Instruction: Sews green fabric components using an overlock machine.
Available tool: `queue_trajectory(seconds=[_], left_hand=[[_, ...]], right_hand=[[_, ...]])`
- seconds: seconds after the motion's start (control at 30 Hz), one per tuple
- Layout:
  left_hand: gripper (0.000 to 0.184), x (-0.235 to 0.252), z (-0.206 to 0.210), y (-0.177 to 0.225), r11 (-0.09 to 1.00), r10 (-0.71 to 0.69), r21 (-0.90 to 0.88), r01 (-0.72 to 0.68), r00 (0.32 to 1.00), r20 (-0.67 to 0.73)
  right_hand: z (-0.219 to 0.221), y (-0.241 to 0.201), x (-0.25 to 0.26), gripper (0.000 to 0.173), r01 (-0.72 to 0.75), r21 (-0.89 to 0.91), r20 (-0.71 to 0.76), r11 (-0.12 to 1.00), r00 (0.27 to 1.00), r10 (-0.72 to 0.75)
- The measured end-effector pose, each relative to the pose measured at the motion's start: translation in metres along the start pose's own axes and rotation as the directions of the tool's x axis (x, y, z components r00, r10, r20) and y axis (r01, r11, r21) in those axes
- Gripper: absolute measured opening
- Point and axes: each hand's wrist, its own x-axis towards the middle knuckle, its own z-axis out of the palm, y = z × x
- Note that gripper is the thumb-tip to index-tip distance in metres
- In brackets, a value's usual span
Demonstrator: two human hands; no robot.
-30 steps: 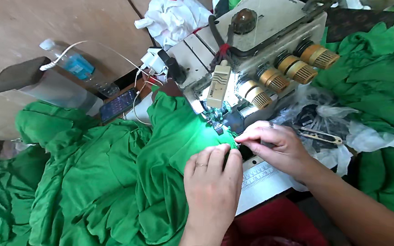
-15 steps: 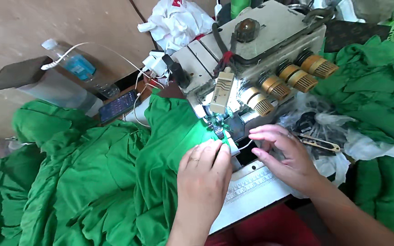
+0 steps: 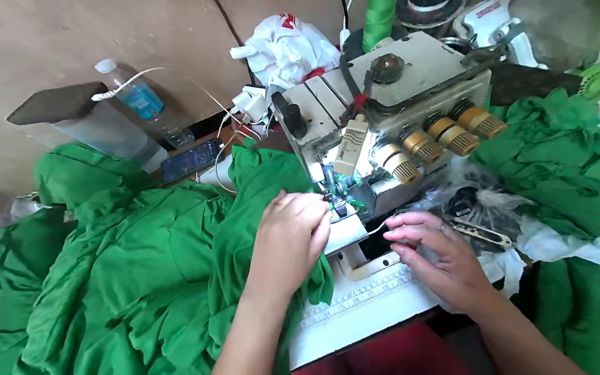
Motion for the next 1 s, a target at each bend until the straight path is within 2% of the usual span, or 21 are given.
queue_trajectory(seconds=[0.07,0.17,0.3,0.37,0.43,0.5,0.6,0.7,0.77,0.83,1.0], left_hand=[[0.019,0.006,0.002,-0.004,0.999,-0.038,0.035,0.038,0.999,-0.021],[0.022,0.011,-0.007,0.008,0.981,-0.190,0.047,0.190,0.982,-0.003],[0.026,-0.004,-0.014,0.018,0.952,-0.291,0.095,0.290,0.957,-0.014],[0.024,-0.016,-0.014,0.021,0.949,-0.298,0.092,0.302,0.953,-0.055],[0.022,-0.027,-0.011,0.020,0.951,-0.269,0.121,0.283,0.956,-0.119],[0.026,-0.032,-0.012,0.020,0.958,-0.256,0.089,0.271,0.955,-0.151],[0.048,-0.032,-0.017,0.014,0.959,-0.280,0.017,0.283,0.955,-0.100],[0.060,-0.027,-0.021,0.006,0.947,-0.321,0.007,0.322,0.947,-0.028],[0.065,-0.027,-0.022,0.003,0.937,-0.349,0.004,0.349,0.937,-0.011],[0.060,-0.029,-0.025,0.001,0.927,-0.375,0.005,0.375,0.927,0.000],[0.020,-0.031,-0.027,0.000,0.936,-0.352,-0.006,0.352,0.934,-0.057]], right_hand=[[0.000,-0.001,0.002,0.015,0.028,-0.001,0.008,1.000,1.000,-0.028],[-0.006,-0.001,0.005,0.016,0.068,-0.071,0.017,0.995,0.998,-0.066],[-0.033,0.006,0.004,0.025,0.006,-0.372,-0.023,0.928,1.000,-0.016],[-0.051,0.011,0.002,0.029,-0.051,-0.536,-0.032,0.842,0.999,0.040],[-0.065,0.019,-0.003,0.031,-0.085,-0.625,-0.034,0.776,0.996,0.082],[-0.075,0.025,-0.008,0.030,-0.117,-0.660,-0.003,0.743,0.988,0.153],[-0.081,0.027,-0.014,0.030,-0.166,-0.681,0.026,0.713,0.968,0.250],[-0.081,0.030,-0.016,0.027,-0.174,-0.685,0.009,0.707,0.969,0.247],[-0.081,0.031,-0.016,0.028,-0.185,-0.645,-0.001,0.741,0.970,0.242],[-0.082,0.032,-0.016,0.026,-0.171,-0.605,-0.023,0.778,0.980,0.198],[-0.082,0.014,-0.004,0.035,-0.080,-0.531,-0.048,0.843,0.997,0.065]])
